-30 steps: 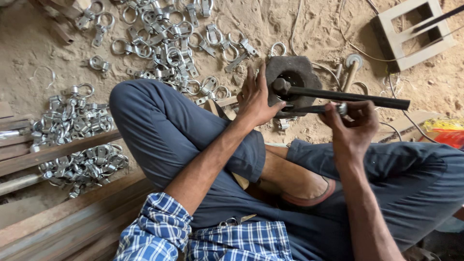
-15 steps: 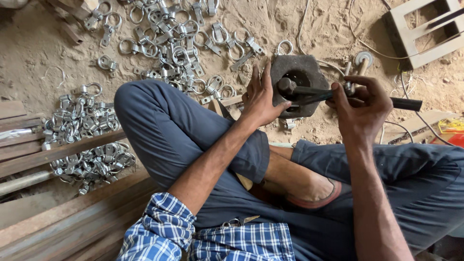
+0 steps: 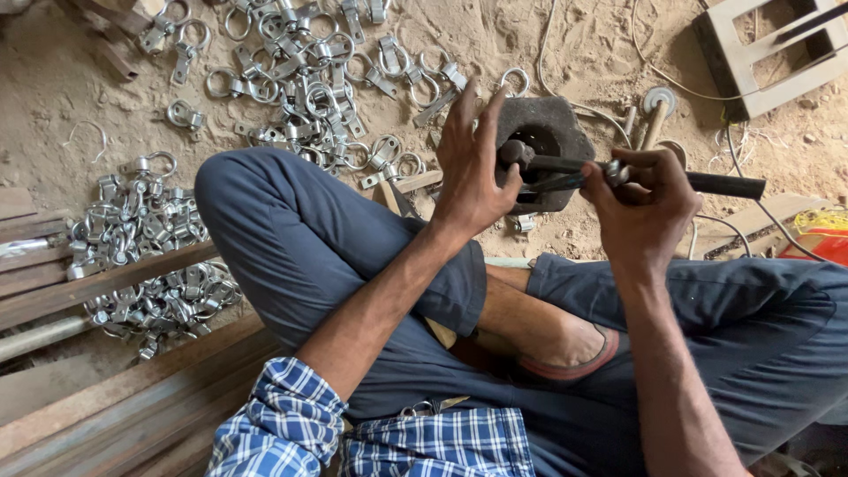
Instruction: The person sits cross-legged on the ground and repeatedly hammers small metal parts placed in a die using a hammer. They pick up parts from a pile, position them in the die, strike them, and then remove the finished pieces.
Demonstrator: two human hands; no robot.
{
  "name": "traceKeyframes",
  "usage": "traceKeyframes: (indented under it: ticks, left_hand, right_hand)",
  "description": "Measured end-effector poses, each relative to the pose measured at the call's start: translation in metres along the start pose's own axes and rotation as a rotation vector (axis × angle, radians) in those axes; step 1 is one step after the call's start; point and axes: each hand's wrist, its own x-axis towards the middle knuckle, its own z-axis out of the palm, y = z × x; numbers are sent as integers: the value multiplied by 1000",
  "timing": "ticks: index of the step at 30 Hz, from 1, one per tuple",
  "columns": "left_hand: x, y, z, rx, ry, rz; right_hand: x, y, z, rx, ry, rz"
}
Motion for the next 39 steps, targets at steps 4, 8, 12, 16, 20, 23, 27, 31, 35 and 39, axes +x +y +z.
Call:
traceKeyframes:
  ticks: [4,8,12,16,20,23,27,31,35,39]
  left_hand:
    - [5,25,-5,-135,-174,245]
    - [6,52,-19,-133,-299,269]
    - [12,62,-29,-178,-247,291]
    - [10,65,-30,-194,-219,250]
    - [15,62,-30,-213,-217,240]
    - [14,64,-28,-187,-238,245]
    - [13,64,-27,-149,-228,280]
    - [8,60,-23,-139,-204,302]
    - [7,58,-20,-149,-205,253]
    - [6,60,-21,-170,-245,179]
  right_hand:
    - [-8,-10,3,19,4,29]
    - [-9,-20,3,-86,51,16]
    - [-10,-30,5,-3,-1,152]
    - [7,-45,-18,-84,-213,-108]
    - [28,-53,-38,-303,-207,-336]
    - [40,-40,-41,-580,-335,-162]
    - [51,-11,-30,-813,-608,-67]
    - [42,-11,-27,-738,-685,107]
    - [35,-34,-49,-665,-502,-28]
    - [8,-72,-76,-564,-279,25]
